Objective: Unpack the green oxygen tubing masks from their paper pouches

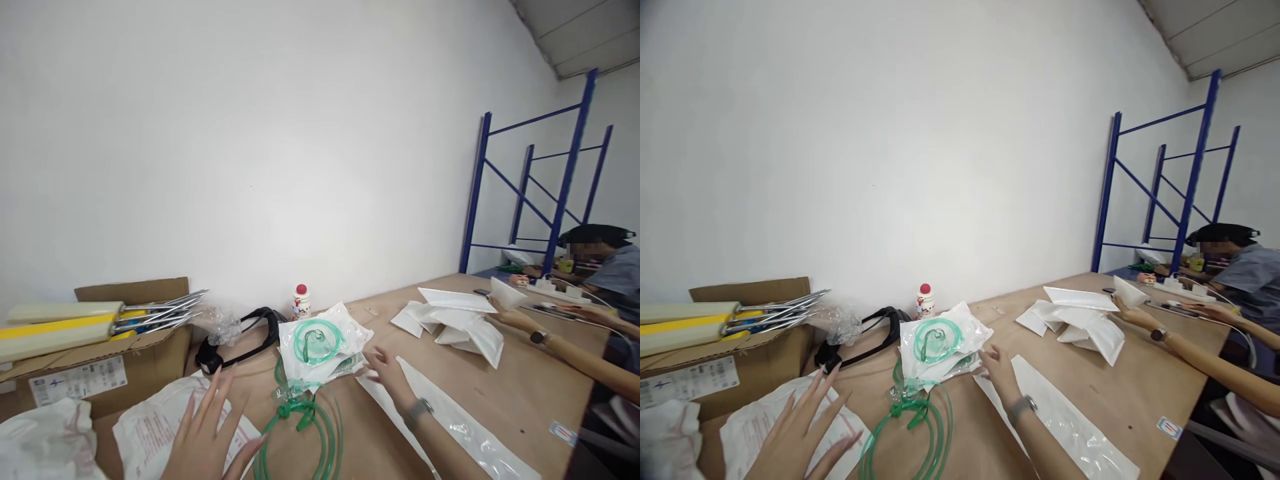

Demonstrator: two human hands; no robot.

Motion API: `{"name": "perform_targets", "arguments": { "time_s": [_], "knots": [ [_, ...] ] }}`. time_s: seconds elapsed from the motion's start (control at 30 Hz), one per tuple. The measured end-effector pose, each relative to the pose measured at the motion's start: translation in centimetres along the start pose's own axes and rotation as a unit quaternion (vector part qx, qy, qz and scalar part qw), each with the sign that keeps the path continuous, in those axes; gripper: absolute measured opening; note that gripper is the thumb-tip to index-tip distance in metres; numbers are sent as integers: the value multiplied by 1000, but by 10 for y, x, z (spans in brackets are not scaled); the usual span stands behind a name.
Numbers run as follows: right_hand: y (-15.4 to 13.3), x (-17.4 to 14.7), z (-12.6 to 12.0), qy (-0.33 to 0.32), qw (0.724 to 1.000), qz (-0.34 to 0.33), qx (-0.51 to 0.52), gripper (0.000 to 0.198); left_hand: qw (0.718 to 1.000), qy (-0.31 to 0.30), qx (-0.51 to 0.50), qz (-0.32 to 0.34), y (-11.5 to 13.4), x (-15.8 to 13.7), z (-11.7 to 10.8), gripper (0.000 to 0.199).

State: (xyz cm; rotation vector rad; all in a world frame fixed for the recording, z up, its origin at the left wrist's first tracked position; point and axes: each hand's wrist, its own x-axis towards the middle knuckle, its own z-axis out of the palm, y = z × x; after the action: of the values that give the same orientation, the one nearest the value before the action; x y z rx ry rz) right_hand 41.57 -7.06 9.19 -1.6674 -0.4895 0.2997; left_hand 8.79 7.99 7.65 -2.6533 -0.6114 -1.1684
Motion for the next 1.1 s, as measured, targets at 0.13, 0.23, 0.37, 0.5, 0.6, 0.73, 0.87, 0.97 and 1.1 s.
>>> {"name": "perform_targets", "arguments": {
  "time_s": [0.13,0.23,0.37,0.5,0.6,0.73,0.87,0.97,1.1],
  "knots": [
    [-14,35,43,-1,998,63,18,36,982,-1,-146,-122,38,66,-52,46],
    [-19,44,54,2,997,65,35,26,955,32,-222,-192,48,84,-69,41],
    [-52,39,47,15,996,-36,79,31,947,8,-250,-199,28,82,-58,41],
    [-105,20,31,12,983,-152,103,40,937,-15,-255,-237,9,78,-38,44],
    [-138,-5,25,-15,973,-217,83,41,932,3,-255,-256,11,81,-23,54],
    [-154,-38,36,-85,954,-286,16,44,924,37,-251,-286,22,91,-12,68],
    [-147,-51,53,-136,954,-268,6,44,862,-25,-423,-279,27,107,-17,66],
    [-141,-48,57,-128,954,-270,20,42,821,-47,-500,-271,32,113,-18,63],
    [-137,-38,55,-95,951,-293,15,41,840,-20,-478,-257,39,113,2,70]
  ]
}}
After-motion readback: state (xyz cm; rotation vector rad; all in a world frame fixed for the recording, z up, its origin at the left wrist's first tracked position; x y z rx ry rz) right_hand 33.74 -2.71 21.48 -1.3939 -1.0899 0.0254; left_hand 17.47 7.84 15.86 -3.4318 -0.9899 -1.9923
